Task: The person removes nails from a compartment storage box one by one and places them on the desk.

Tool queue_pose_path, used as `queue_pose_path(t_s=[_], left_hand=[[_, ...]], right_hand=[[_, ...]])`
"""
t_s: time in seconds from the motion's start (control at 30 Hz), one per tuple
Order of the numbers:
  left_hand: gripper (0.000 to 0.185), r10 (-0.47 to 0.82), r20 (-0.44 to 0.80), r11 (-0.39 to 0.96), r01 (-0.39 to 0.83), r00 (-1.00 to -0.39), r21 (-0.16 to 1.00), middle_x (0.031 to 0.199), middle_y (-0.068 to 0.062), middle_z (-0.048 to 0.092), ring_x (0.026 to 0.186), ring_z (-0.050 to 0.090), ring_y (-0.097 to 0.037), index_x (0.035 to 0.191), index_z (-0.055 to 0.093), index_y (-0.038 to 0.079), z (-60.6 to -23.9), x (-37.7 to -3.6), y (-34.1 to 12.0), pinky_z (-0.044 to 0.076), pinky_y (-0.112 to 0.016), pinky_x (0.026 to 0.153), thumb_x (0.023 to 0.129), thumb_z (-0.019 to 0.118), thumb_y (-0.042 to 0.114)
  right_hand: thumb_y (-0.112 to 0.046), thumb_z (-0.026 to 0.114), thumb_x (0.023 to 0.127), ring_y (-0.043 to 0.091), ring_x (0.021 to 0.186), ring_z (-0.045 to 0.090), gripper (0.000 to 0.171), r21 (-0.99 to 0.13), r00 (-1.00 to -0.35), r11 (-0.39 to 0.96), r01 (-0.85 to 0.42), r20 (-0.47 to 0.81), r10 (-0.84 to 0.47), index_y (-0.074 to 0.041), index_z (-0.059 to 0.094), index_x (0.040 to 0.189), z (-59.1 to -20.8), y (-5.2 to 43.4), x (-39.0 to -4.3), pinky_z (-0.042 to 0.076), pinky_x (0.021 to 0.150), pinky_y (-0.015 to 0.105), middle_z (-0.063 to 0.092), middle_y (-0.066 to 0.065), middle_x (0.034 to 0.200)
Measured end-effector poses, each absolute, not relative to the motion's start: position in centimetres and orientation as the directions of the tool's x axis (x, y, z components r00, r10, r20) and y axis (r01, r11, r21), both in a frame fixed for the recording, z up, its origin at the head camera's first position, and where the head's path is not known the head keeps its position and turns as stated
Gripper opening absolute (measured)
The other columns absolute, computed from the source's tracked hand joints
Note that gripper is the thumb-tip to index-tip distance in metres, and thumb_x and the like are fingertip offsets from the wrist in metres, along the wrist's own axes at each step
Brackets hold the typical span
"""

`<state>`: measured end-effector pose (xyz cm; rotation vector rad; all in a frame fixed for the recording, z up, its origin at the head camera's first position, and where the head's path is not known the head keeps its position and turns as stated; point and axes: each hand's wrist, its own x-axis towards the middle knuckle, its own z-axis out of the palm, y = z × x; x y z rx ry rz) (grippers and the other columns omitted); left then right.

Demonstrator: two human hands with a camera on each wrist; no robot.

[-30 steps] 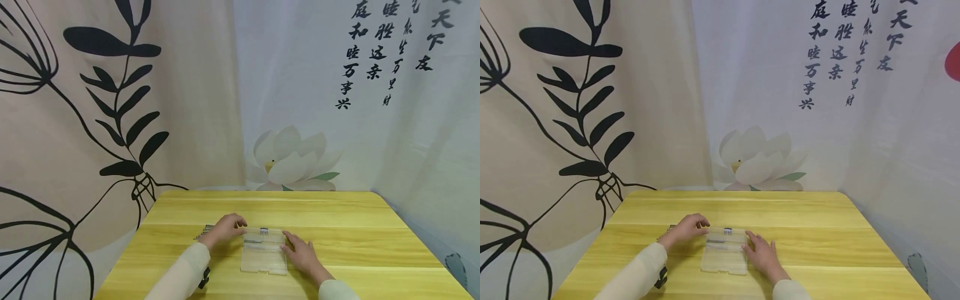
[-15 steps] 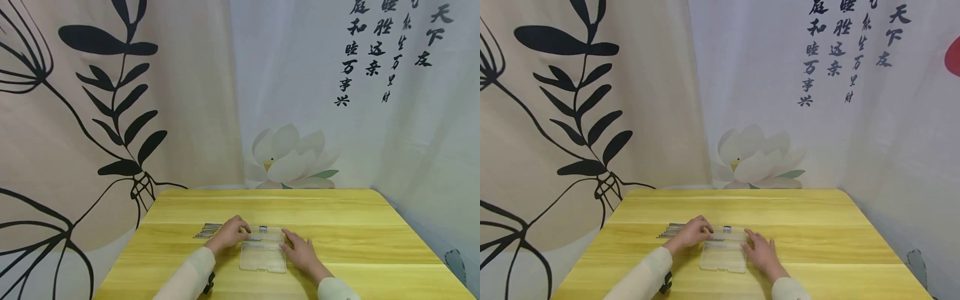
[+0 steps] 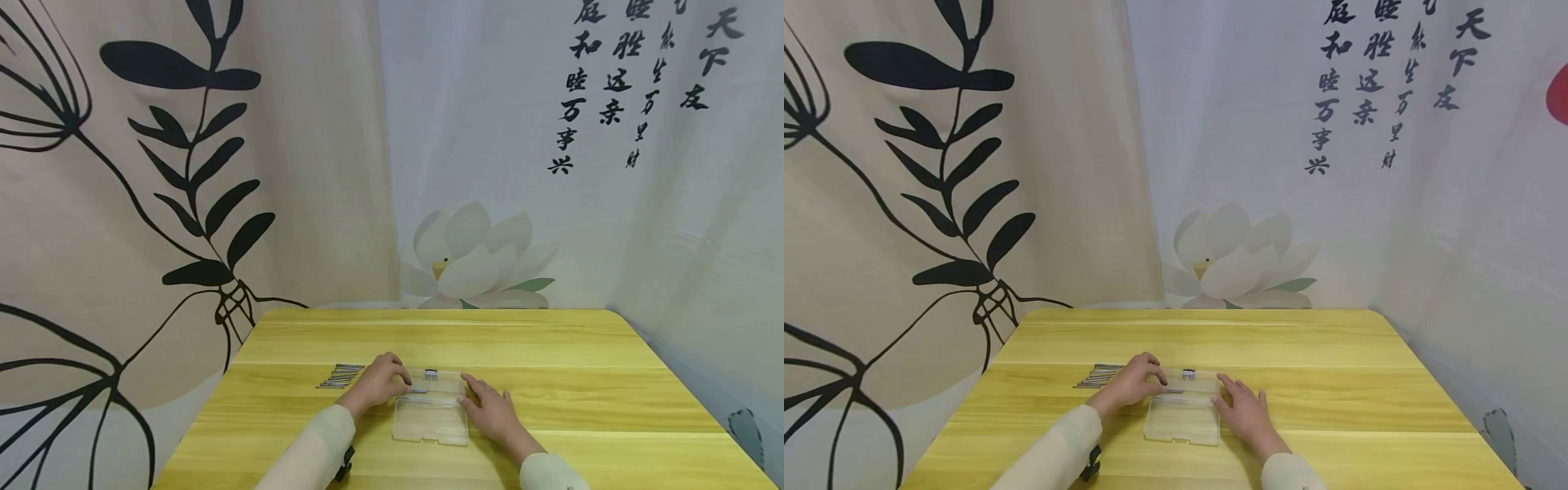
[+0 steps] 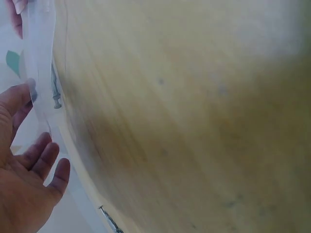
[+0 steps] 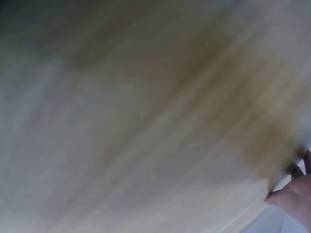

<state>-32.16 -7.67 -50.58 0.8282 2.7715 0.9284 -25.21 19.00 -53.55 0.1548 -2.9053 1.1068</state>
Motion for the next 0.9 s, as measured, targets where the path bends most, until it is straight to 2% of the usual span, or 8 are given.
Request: queue_pose_path(t_s=[0.13,0.5,0.73,0.9], left_hand=[[0.007,0.543,0.045,0.676,0.468,-0.838,0.569,0.132,-0.012,0.052,0.124,0.047,-0.034,0.092,0.078,0.019,-50.6,-32.4,-7.4,0.042,-0.050,0.100,0.092,0.073,0.023],[0.014,0.583,0.009,0.675,0.491,-0.812,0.551,0.133,-0.014,0.055,0.124,0.049,-0.033,0.097,0.080,0.016,-51.0,-32.9,-7.0,0.041,-0.049,0.102,0.095,0.069,0.025],[0.013,0.606,-0.002,0.674,0.513,-0.795,0.531,0.126,-0.010,0.060,0.122,0.052,-0.030,0.095,0.080,0.015,-50.6,-33.2,-6.8,0.043,-0.046,0.101,0.095,0.069,0.023],[0.007,0.618,0.012,0.693,0.552,-0.786,0.463,0.107,-0.001,0.065,0.108,0.060,-0.022,0.086,0.080,0.015,-49.6,-33.2,-6.4,0.048,-0.040,0.096,0.090,0.075,0.018]], right_hand=[[-0.033,0.058,0.101,0.044,0.138,0.036,0.053,-0.664,-0.994,0.740,-0.105,0.068,-0.080,-0.012,0.047,0.148,-53.6,19.0,-25.3,0.003,0.108,0.072,0.049,0.022,0.144],[-0.033,0.058,0.101,0.044,0.138,0.036,0.053,-0.666,-0.995,0.739,-0.104,0.069,-0.078,-0.012,0.047,0.148,-53.6,19.0,-25.2,0.002,0.108,0.072,0.049,0.022,0.144],[-0.033,0.058,0.101,0.043,0.139,0.036,0.054,-0.666,-0.995,0.739,-0.102,0.069,-0.074,-0.012,0.046,0.149,-53.6,18.8,-25.2,0.002,0.108,0.072,0.049,0.021,0.145],[-0.032,0.059,0.101,0.044,0.138,0.036,0.054,-0.670,-0.994,0.735,-0.105,0.073,-0.076,-0.011,0.046,0.149,-53.5,18.7,-25.1,0.002,0.108,0.072,0.048,0.022,0.145]])
